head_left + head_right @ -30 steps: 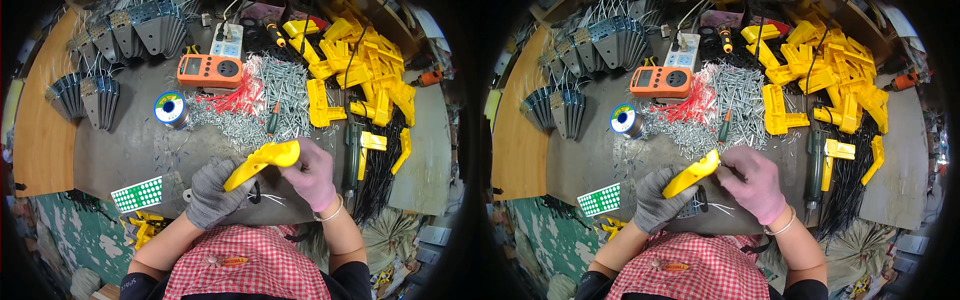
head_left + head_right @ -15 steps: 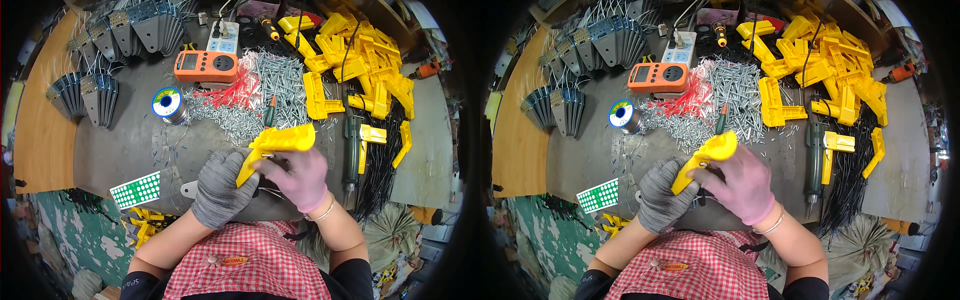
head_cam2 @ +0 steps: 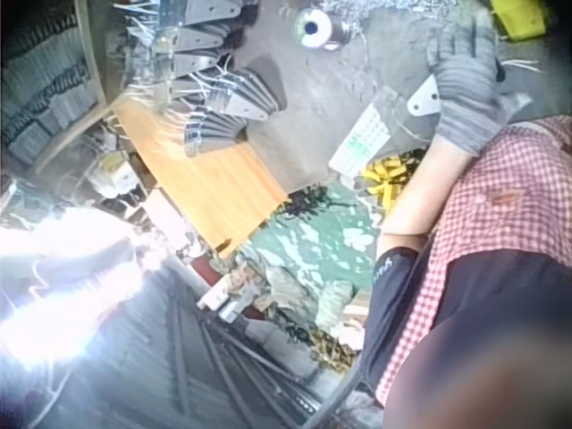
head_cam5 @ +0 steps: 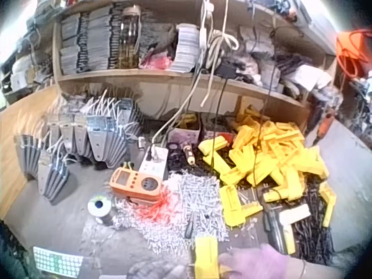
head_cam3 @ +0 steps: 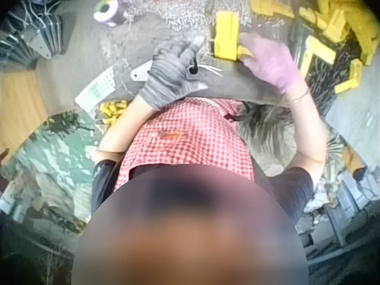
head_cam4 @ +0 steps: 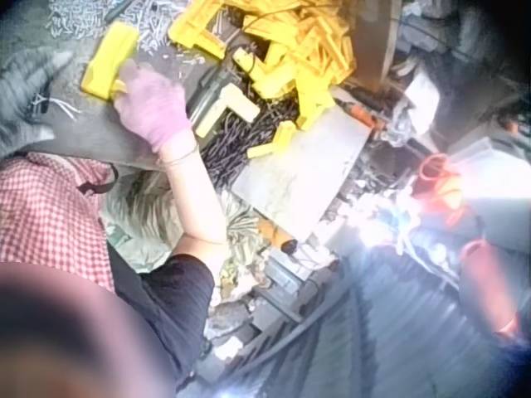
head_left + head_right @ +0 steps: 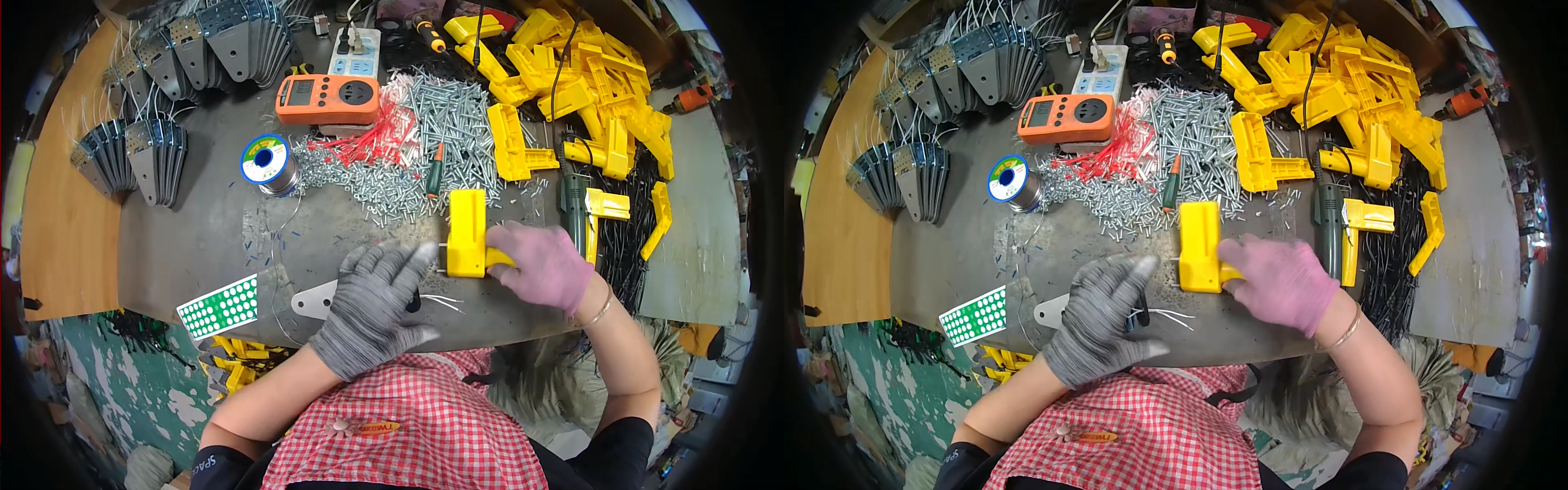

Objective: The person solders wires to a circuit board using a soldering iron, then assembles the circuit board into a yellow plastic housing with screws using an electric screwdriver.

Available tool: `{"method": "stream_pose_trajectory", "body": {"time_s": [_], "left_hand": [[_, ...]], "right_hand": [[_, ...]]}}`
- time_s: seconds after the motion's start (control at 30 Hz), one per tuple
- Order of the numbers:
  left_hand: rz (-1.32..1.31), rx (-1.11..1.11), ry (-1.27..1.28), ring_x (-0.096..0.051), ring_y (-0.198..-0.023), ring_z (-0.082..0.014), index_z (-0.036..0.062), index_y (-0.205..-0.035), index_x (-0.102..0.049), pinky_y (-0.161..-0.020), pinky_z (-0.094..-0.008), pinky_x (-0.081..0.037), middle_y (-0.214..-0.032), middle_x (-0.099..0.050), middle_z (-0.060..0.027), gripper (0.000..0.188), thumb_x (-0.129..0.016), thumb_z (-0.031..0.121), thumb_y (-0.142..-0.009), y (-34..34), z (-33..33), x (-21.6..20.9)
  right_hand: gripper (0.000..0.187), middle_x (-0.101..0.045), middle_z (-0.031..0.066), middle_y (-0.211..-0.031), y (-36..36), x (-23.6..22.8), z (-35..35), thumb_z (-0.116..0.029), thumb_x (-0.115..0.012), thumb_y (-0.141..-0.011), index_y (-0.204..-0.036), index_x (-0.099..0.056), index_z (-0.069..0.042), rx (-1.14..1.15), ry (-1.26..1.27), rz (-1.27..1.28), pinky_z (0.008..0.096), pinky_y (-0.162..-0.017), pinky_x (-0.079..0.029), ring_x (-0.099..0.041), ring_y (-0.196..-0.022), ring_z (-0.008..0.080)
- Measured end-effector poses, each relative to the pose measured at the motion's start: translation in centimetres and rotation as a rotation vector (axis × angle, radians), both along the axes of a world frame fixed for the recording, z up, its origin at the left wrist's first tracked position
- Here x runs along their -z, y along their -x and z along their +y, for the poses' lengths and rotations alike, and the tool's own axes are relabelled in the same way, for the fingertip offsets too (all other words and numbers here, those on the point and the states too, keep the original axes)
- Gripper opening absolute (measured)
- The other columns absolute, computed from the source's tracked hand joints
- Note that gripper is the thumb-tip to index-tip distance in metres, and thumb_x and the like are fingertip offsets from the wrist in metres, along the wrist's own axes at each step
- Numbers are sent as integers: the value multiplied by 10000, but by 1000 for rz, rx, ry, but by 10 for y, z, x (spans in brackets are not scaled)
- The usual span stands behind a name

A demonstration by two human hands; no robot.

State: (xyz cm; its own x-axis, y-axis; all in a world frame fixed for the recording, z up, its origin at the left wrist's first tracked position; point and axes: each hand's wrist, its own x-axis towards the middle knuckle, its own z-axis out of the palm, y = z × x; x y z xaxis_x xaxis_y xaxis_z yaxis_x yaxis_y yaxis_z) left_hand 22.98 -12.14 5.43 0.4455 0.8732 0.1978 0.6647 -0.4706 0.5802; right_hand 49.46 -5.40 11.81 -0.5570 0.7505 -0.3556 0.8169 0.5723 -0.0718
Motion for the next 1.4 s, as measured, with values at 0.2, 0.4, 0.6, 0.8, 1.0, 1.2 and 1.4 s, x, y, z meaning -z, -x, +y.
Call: {"method": "stream_pose_trajectory", "body": {"time_s": [0.2,0.4,0.6,0.8,1.0,1.2,1.4], "left_hand": [[-39,-1,26,-612,-1120,-336,6,-1495,-437,-1048,-473,-407,-1223,-628,-171,990,-886,374,-692,20,-6,17],[-22,47,12,-645,-1044,-315,-15,-1487,-427,-955,-476,-450,-1173,-650,-137,931,-824,400,-754,29,-5,23],[-163,137,-81,-650,-971,-305,-23,-1489,-421,-863,-448,-464,-1054,-657,-117,920,-816,386,-766,32,10,28],[-232,205,-71,-628,-840,-307,-32,-1512,-387,-798,-452,-485,-910,-604,-98,950,-830,346,-762,33,16,32],[-392,228,-51,-624,-824,-317,-18,-1521,-385,-749,-457,-504,-903,-603,-101,1011,-888,216,-676,30,20,26],[-179,202,-41,-642,-933,-339,14,-1472,-462,-837,-473,-511,-1051,-632,-139,976,-890,153,-606,32,12,25],[-190,169,-69,-633,-953,-346,15,-1457,-473,-870,-474,-503,-1070,-636,-152,956,-878,156,-602,35,10,30]], "right_hand": [[406,-725,115,-1004,-9,11,-14,-277,-858,-772,-1095,-694,-92,160,459,813,372,-776,-574,-713,-868,335],[322,-661,74,-833,3,45,-22,-366,-730,-822,-1074,-688,-170,-3,152,426,426,-633,-541,-680,-752,308],[301,-630,76,-795,17,17,-10,-371,-715,-832,-1063,-680,-181,-55,137,452,433,-611,-533,-672,-729,295],[298,-626,70,-790,26,10,-5,-370,-719,-828,-1046,-677,-173,-43,188,414,428,-608,-529,-665,-717,295],[297,-634,67,-820,19,30,-9,-379,-711,-842,-1055,-669,-175,-23,233,595,427,-644,-543,-677,-763,299],[317,-669,64,-979,20,37,-23,-308,-721,-862,-1143,-652,-178,56,152,603,420,-742,-560,-674,-872,311],[529,-547,192,-1104,-60,51,-21,-166,-767,-774,-1258,-577,-68,586,-685,185,439,-901,-489,-548,-984,387]]}}
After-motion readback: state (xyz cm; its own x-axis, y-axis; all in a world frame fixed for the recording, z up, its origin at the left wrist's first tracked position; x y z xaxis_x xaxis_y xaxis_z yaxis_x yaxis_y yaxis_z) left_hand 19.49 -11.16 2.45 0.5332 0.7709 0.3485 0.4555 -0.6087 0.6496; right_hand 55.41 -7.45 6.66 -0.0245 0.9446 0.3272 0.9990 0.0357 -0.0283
